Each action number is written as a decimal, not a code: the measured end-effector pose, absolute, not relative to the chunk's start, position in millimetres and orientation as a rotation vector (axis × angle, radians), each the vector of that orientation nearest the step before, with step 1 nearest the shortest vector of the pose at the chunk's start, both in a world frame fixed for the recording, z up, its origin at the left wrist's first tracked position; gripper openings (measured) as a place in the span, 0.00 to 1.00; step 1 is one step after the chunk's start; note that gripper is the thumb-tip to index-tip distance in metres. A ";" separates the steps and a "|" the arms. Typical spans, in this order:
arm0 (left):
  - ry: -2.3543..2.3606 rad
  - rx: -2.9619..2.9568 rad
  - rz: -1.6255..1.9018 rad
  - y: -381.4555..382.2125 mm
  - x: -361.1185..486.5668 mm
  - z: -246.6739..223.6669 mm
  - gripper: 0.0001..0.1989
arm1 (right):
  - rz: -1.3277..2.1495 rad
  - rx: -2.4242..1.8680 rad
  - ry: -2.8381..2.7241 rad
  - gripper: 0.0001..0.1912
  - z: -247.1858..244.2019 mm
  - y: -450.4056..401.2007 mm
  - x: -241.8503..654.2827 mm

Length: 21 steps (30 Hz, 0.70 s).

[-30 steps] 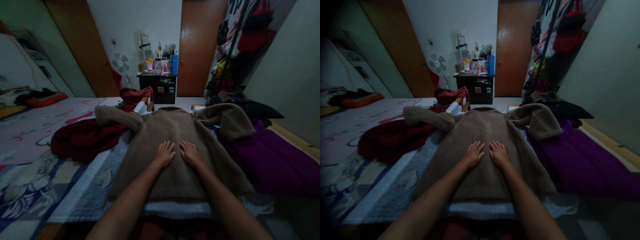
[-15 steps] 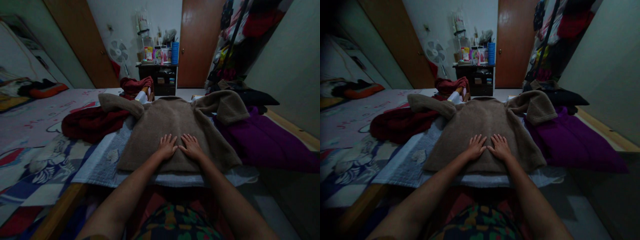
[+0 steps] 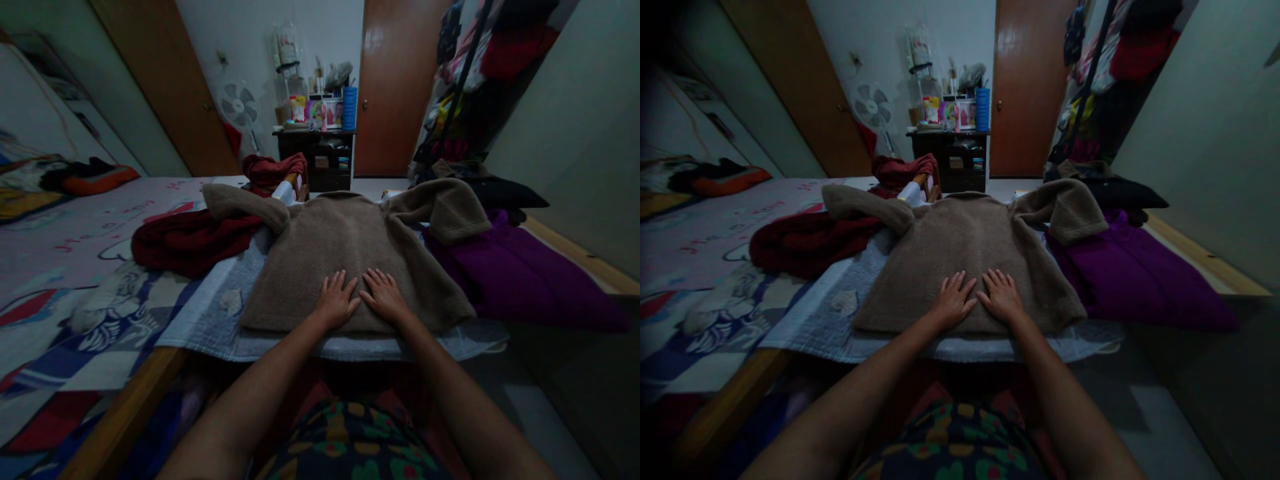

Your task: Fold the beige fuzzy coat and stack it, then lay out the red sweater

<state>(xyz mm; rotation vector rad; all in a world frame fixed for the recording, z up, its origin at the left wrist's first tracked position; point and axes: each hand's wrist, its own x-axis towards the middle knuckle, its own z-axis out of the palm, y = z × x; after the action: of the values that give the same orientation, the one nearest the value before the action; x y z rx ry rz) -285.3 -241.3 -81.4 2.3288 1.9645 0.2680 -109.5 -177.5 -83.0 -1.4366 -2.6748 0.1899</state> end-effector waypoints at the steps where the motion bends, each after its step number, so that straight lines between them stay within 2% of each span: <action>1: 1.949 2.342 0.275 -241.5 -285.5 -81.5 0.32 | 0.191 -1.445 -2.675 0.33 -83.5 -178.5 -109.3; 7: 1.826 2.418 0.295 -242.1 -288.2 -82.6 0.37 | 0.238 -1.517 -2.679 0.32 -86.7 -185.7 -108.5; 21: 1.822 2.408 0.235 -243.3 -283.4 -83.2 0.36 | 0.199 -1.404 -2.581 0.28 -90.2 -190.6 -103.4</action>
<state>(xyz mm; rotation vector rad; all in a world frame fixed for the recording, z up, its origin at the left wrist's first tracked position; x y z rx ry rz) -283.4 -243.3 -83.2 2.4083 1.8218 0.2346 -103.4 -190.6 -90.2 -1.4035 -2.5812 0.1989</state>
